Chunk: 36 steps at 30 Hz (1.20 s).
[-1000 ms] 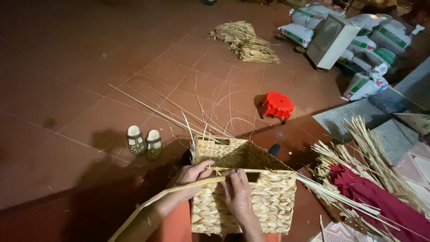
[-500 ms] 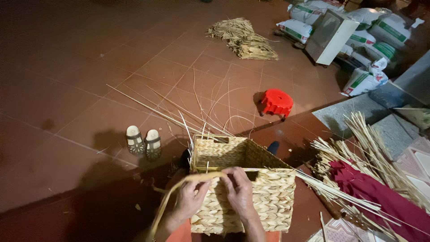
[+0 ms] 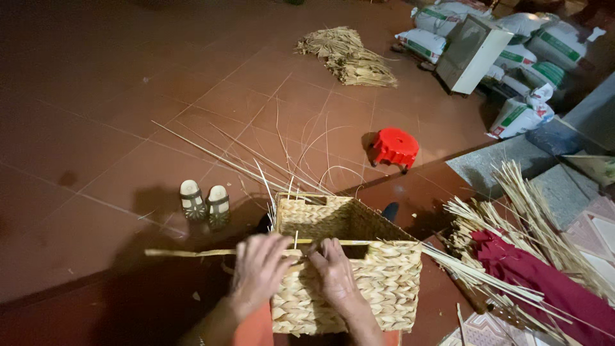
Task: The person weaves a rectangular basket by hand, interlacing thin dried palm strips through a pre-formed frame. They repeatedly pull and tighten the strips to build up the basket walls.
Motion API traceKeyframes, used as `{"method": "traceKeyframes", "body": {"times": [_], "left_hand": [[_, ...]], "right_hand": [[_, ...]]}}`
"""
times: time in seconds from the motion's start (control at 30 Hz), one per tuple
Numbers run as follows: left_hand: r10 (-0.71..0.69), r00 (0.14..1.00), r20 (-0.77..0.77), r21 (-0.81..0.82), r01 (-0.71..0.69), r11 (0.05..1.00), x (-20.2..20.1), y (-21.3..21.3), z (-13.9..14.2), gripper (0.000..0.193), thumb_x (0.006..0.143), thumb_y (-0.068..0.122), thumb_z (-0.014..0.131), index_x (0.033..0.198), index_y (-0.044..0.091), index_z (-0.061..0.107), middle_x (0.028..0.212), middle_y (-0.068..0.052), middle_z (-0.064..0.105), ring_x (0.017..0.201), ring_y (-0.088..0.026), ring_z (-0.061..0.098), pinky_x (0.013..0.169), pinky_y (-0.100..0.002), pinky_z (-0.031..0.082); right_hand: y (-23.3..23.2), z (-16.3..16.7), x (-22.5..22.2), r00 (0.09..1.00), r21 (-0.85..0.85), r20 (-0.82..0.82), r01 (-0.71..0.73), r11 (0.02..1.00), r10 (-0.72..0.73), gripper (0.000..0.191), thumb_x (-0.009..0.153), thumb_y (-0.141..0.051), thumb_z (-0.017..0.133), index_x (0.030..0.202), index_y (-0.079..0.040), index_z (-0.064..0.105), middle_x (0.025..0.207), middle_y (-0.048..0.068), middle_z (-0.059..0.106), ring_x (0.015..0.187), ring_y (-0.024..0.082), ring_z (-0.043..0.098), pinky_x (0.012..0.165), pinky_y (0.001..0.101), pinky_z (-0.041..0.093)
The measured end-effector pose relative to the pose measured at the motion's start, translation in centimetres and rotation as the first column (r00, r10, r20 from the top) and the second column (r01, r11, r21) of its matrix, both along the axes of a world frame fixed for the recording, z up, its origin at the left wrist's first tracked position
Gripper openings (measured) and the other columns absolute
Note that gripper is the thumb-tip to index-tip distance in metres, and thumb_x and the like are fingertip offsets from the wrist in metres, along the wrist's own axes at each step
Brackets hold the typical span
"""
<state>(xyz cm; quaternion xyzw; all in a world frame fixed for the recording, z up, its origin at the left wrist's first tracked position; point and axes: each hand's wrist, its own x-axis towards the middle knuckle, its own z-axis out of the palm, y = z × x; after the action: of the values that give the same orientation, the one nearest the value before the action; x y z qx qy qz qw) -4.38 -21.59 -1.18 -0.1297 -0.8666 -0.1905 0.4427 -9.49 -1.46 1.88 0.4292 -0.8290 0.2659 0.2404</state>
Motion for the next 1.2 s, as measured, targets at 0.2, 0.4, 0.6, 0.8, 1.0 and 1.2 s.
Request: {"method": "traceKeyframes", "body": {"times": [0.2, 0.4, 0.6, 0.8, 1.0, 1.2], "left_hand": [[-0.062, 0.989, 0.137, 0.119, 0.046, 0.992, 0.9, -2.6, 1.5, 0.024, 0.081, 0.030, 0.078, 0.090, 0.011, 0.067, 0.102, -0.008, 0.061, 0.095, -0.026, 0.059, 0.081, -0.042, 0.045], [-0.230, 0.906, 0.355, 0.455, 0.047, 0.889, 0.1, -2.8, -1.3, 0.026, 0.086, 0.027, 0.078, 0.086, 0.005, 0.063, 0.082, -0.010, 0.068, 0.071, -0.025, 0.068, 0.061, -0.040, 0.054], [-0.378, 0.772, 0.512, 0.573, 0.021, 0.820, -1.6, -3.8, -3.1, 0.028, 0.091, 0.030, 0.073, 0.078, 0.005, 0.067, 0.069, -0.009, 0.071, 0.060, -0.018, 0.067, 0.057, -0.037, 0.053], [-0.466, 0.777, 0.423, 0.672, 0.076, 0.737, -3.0, -3.9, -3.5, 0.029, 0.092, 0.026, 0.072, 0.077, 0.003, 0.065, 0.067, -0.006, 0.073, 0.059, -0.012, 0.067, 0.057, -0.032, 0.054], [-0.478, 0.758, 0.444, 0.700, 0.039, 0.713, -4.3, -3.8, -3.2, 0.026, 0.093, 0.023, 0.070, 0.078, 0.003, 0.064, 0.066, -0.006, 0.072, 0.059, -0.011, 0.067, 0.057, -0.030, 0.055], [-0.575, 0.695, 0.431, 0.763, 0.059, 0.643, -6.5, -3.8, -3.9, 0.023, 0.094, 0.019, 0.069, 0.079, 0.002, 0.063, 0.067, -0.005, 0.070, 0.061, -0.011, 0.065, 0.058, -0.028, 0.055]], "right_hand": [[-1.7, 2.9, 1.3, 0.998, -0.121, 0.002, 0.059, 0.991, -0.059, 0.018, 0.080, -0.010, 0.082, 0.095, -0.002, 0.074, 0.077, 0.012, 0.053, 0.070, 0.029, 0.055, 0.058, 0.0422, 0.049], [-1.4, 0.5, -0.6, 0.986, -0.244, 0.119, 0.141, 0.959, -0.115, 0.029, 0.078, -0.013, 0.084, 0.068, -0.003, 0.059, 0.066, 0.011, 0.061, 0.056, 0.027, 0.060, 0.050, 0.0385, 0.050], [-1.9, 0.0, -1.3, 0.975, -0.261, 0.086, 0.219, 0.940, -0.203, 0.028, 0.077, -0.011, 0.085, 0.069, -0.003, 0.060, 0.064, 0.013, 0.061, 0.054, 0.028, 0.059, 0.049, 0.0394, 0.049], [-1.8, -0.8, -1.0, 0.751, -0.407, 0.653, 0.463, 0.788, -0.104, 0.027, 0.077, -0.015, 0.085, 0.094, -0.006, 0.065, 0.069, 0.003, 0.070, 0.060, 0.016, 0.063, 0.054, 0.0332, 0.055], [9.1, -6.9, 0.3, 0.806, -0.683, 0.589, 0.536, 0.497, -0.060, 0.013, 0.092, -0.012, 0.072, 0.102, -0.002, 0.074, 0.101, 0.003, 0.075, 0.092, 0.010, 0.069, 0.085, 0.0257, 0.057], [18.1, -14.6, 7.0, 0.614, -0.608, 0.660, 0.775, 0.173, -0.432, 0.024, 0.101, -0.015, 0.074, 0.118, 0.002, 0.070, 0.107, 0.010, 0.071, 0.093, 0.014, 0.063, 0.084, 0.0278, 0.052]]}}
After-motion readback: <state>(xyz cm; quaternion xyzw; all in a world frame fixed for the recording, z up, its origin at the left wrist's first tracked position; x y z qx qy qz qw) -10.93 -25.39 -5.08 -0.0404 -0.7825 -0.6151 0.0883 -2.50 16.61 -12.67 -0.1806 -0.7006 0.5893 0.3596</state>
